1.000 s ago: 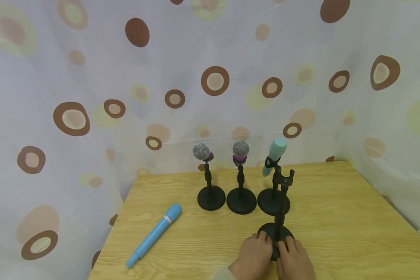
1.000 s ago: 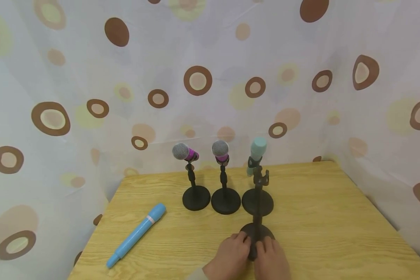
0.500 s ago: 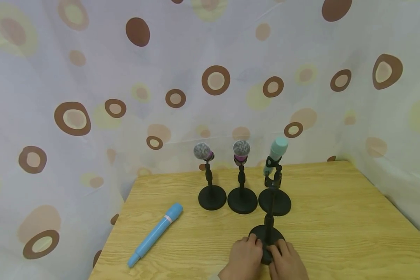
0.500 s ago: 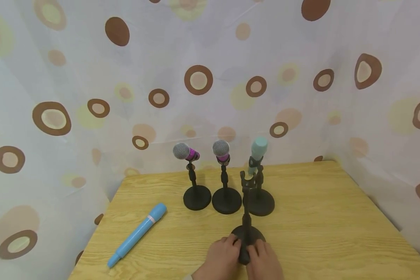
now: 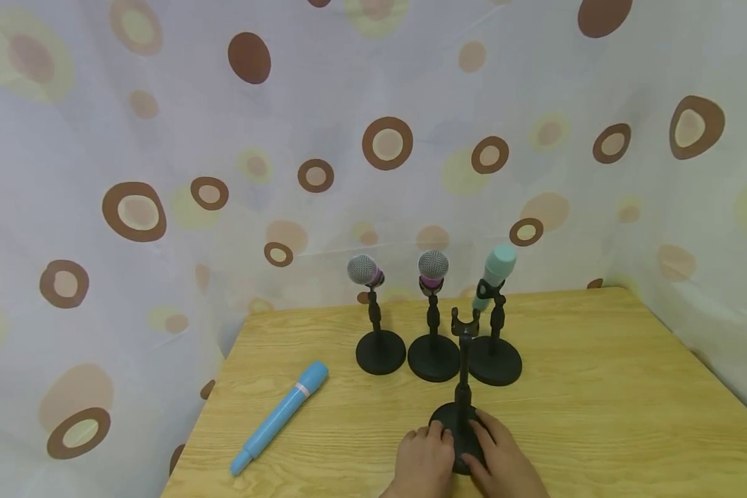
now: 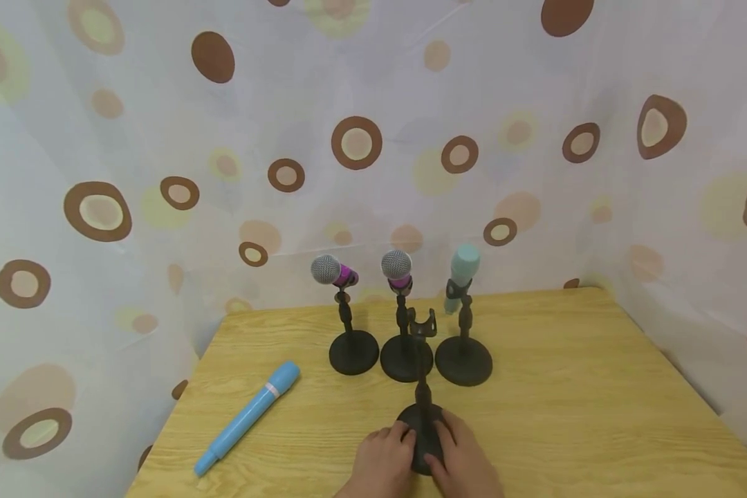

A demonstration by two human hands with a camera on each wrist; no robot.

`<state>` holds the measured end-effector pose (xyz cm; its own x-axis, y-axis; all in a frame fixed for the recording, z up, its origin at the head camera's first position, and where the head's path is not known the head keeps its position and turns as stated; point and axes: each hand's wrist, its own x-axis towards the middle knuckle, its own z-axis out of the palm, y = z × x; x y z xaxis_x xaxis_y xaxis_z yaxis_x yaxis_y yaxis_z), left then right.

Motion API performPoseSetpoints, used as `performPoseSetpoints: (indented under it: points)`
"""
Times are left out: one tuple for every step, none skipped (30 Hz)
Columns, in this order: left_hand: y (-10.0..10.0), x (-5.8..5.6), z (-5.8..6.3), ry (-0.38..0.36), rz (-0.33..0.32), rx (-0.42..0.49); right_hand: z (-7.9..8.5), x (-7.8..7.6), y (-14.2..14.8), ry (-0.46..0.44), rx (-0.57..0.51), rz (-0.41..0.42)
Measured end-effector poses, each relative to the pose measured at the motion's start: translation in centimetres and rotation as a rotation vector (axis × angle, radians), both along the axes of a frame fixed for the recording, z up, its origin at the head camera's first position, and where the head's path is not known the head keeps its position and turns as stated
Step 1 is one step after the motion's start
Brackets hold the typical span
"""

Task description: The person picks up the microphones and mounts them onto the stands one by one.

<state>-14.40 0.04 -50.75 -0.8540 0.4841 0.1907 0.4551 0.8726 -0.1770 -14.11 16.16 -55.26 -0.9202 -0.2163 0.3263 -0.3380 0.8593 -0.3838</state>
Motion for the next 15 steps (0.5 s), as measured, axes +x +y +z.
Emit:
performPoseSetpoints:
  points:
    - [-0.1,0.0,0.0,-0.004,0.004,-0.003,-0.2,0.0,-0.1,0.008,0.003,0.012]
    - [-0.3,0.1,0.1,-0.012,0.005,0.002,-0.3,0.1,-0.3,0.017,0.005,0.023]
    - [-0.4,0.1,0.1,-0.022,0.008,0.006,-0.4,0.1,-0.4,0.026,0.008,0.031]
    - [-0.6,0.1,0.1,-0.040,0.011,0.011,-0.4,0.2,-0.6,0.032,0.014,0.039]
    - [-0.7,0.1,0.2,-0.056,0.016,0.018,-0.5,0.3,-0.7,0.036,0.020,0.043]
    - [-0.8,0.1,0.2,-0.075,0.022,0.025,-0.5,0.4,-0.9,0.038,0.020,0.049]
    - [-0.9,0.1,0.3,-0.097,0.030,0.029,-0.5,0.4,-1.0,0.035,0.019,0.053]
    - [-1.0,0.1,0.4,-0.124,0.040,0.035,-0.4,0.5,-1.1,0.029,0.017,0.056]
    - [-1.1,0.0,0.4,-0.144,0.049,0.036,-0.4,0.5,-1.2,0.023,0.017,0.057]
    - [-1.1,0.1,0.5,-0.165,0.059,0.038,-0.4,0.6,-1.2,0.014,0.014,0.057]
    - [-1.0,0.1,0.6,-0.187,0.070,0.039,-0.4,0.6,-1.3,0.002,0.011,0.055]
    - [-1.0,0.1,0.7,-0.202,0.080,0.040,-0.3,0.6,-1.4,-0.011,0.007,0.053]
    - [-1.0,0.1,0.7,-0.211,0.088,0.041,-0.3,0.6,-1.5,-0.022,0.004,0.051]
    - [-0.9,0.2,0.7,-0.221,0.096,0.040,-0.3,0.6,-1.5,-0.032,0.002,0.047]
    - [-0.8,0.2,0.8,-0.224,0.101,0.039,-0.3,0.7,-1.6,-0.040,-0.001,0.044]
